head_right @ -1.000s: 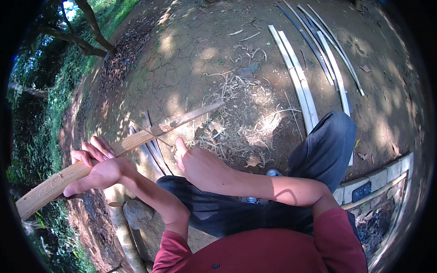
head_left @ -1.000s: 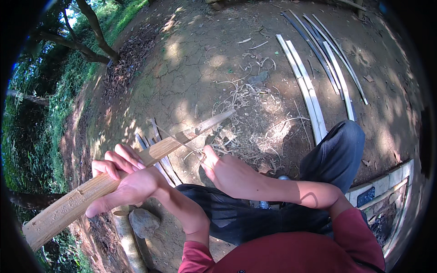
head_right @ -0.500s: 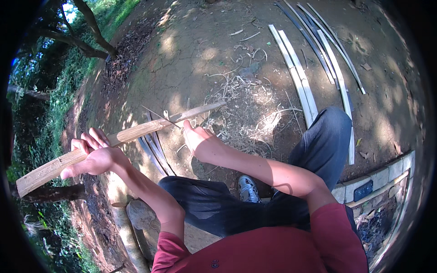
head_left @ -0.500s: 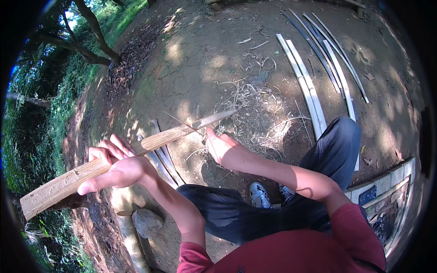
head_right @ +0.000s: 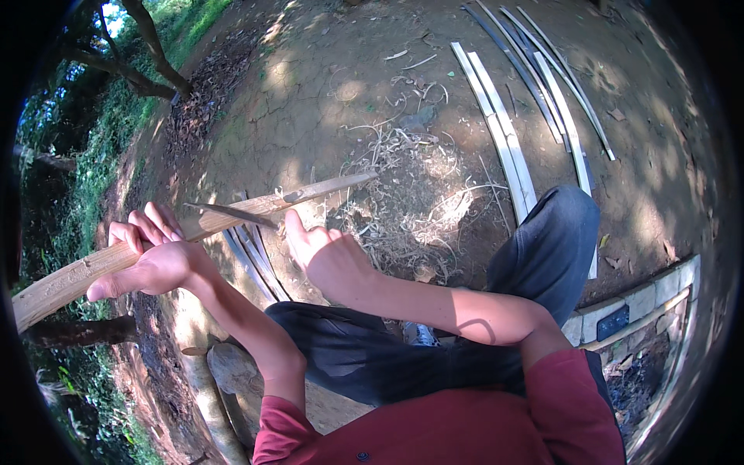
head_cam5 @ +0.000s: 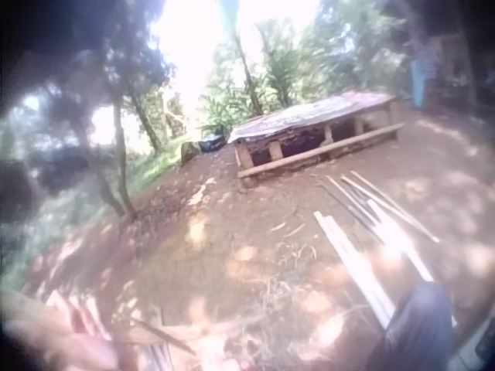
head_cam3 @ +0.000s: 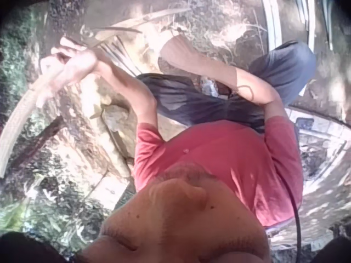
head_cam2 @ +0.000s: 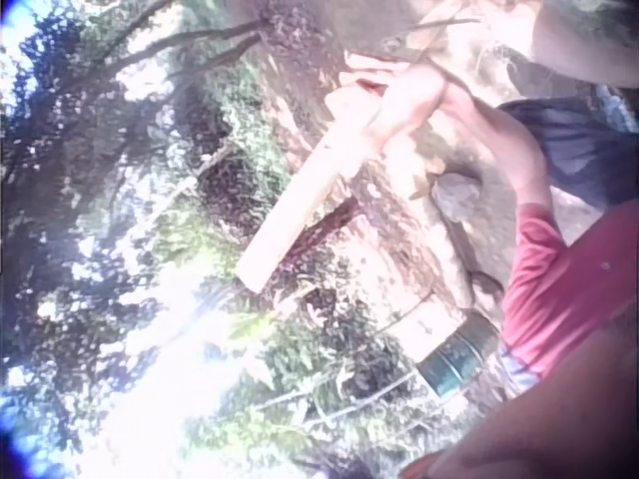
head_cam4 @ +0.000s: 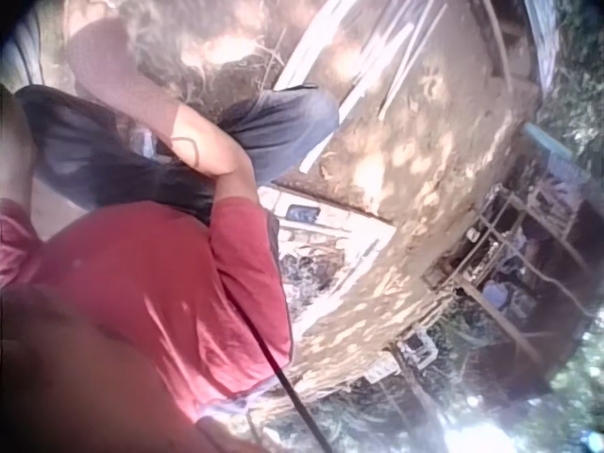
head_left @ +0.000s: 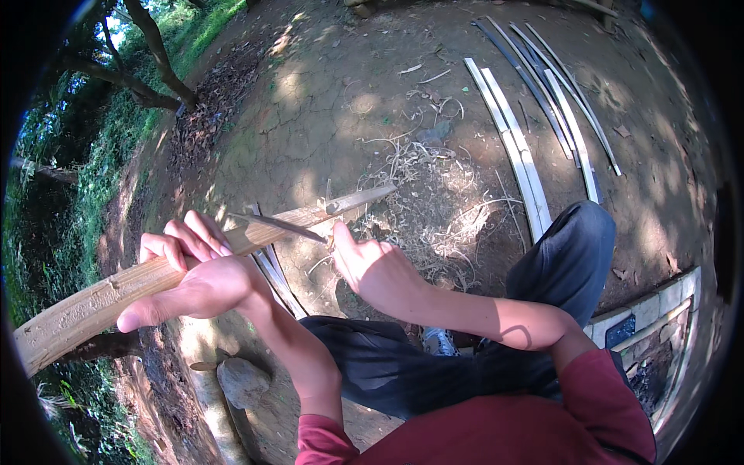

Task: The person uses a knife to shave thin strips of wood from a long piece of bamboo, holding the wood steady with one hand while scraping the blade down the surface.

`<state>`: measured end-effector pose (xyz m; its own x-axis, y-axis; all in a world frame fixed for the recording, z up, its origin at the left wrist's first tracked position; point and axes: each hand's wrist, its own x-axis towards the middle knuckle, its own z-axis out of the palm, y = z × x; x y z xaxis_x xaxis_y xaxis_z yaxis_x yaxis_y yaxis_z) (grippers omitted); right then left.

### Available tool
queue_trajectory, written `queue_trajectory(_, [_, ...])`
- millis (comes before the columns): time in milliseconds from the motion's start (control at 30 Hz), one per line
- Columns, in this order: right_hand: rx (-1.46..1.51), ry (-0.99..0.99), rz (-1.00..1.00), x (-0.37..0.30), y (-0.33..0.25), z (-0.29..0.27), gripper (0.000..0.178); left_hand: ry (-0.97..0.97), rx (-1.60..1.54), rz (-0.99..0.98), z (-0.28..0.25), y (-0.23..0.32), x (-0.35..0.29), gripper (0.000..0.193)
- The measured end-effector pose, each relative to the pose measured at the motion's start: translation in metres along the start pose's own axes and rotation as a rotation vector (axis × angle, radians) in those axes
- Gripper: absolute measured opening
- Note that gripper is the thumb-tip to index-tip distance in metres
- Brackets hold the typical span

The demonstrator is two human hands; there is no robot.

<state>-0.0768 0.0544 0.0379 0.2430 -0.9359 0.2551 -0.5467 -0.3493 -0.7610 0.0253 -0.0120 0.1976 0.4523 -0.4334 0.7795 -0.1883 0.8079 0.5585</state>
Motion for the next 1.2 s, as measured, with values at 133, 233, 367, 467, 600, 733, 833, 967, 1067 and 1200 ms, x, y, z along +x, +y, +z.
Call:
queue_trajectory(133, [-0.094,0.030,0.121,0.027,0.060,0.033,0.038,-0.051,-0.146,-0.088,-0.022,-0.018,0.014,0.075])
queue_trajectory(233, [0.306,-0.304,0.307,0.040,0.042,0.010,0.031,-0.027,-0.016,-0.085,-0.019,-0.011,0.013,0.075])
queue_trajectory(367, [0.627,-0.392,0.367,0.034,0.014,-0.028,0.035,-0.030,-0.085,-0.093,-0.014,-0.014,0.011,0.075])
queue_trajectory(467, [0.415,-0.204,0.226,0.007,-0.013,-0.034,0.040,-0.058,-0.107,-0.097,-0.014,-0.017,0.009,0.076])
queue_trajectory(600, [0.183,-0.076,0.120,-0.008,-0.030,-0.029,0.043,0.037,-0.076,-0.115,-0.008,-0.012,0.005,0.076])
queue_trajectory(733, [0.039,-0.004,0.125,-0.004,0.014,0.011,0.036,-0.066,-0.065,-0.104,-0.009,-0.002,0.000,0.076])
queue_trajectory(833, [-0.040,-0.054,0.168,0.019,0.069,0.018,0.028,-0.082,-0.124,-0.098,-0.003,-0.009,0.003,0.076])
queue_trajectory(967, [0.269,-0.177,0.123,0.027,0.072,0.016,0.029,-0.127,-0.177,-0.144,-0.020,-0.018,0.010,0.073])
queue_trajectory(1067, [0.582,-0.484,0.411,0.030,0.045,-0.025,0.036,-0.061,-0.223,-0.132,-0.017,-0.018,0.011,0.076])
queue_trajectory(1200, [0.410,-0.120,0.128,0.017,0.035,-0.016,0.034,-0.158,-0.199,-0.142,-0.015,-0.013,0.011,0.077])
